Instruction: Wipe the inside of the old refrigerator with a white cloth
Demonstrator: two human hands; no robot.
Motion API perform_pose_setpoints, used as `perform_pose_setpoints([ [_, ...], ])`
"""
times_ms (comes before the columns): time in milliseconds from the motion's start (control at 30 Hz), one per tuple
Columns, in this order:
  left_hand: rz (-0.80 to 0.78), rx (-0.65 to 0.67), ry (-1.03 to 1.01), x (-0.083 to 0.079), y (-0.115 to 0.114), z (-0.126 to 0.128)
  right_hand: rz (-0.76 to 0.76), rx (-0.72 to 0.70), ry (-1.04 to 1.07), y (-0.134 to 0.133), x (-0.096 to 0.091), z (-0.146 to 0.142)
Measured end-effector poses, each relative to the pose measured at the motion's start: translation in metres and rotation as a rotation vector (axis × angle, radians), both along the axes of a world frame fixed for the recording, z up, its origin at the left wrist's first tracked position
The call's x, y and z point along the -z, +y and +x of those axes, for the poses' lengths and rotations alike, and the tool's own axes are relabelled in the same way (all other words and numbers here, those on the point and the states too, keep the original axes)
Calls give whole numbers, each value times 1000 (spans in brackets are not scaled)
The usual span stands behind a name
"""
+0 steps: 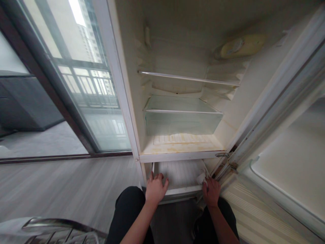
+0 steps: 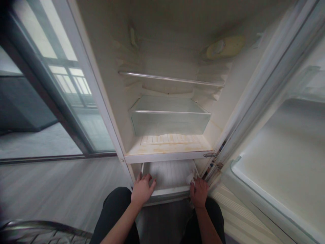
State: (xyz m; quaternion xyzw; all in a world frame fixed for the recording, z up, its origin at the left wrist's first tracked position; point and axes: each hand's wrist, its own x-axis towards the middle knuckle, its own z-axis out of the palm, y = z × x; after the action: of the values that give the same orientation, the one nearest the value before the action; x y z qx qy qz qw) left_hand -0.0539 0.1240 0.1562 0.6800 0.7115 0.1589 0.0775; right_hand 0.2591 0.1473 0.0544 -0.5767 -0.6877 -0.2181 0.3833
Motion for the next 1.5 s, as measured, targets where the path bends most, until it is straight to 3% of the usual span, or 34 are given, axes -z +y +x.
perform_pose_setpoints([
  [1500,1,5,-3,3,1,-1,18,12,6,-1,-2,-2],
])
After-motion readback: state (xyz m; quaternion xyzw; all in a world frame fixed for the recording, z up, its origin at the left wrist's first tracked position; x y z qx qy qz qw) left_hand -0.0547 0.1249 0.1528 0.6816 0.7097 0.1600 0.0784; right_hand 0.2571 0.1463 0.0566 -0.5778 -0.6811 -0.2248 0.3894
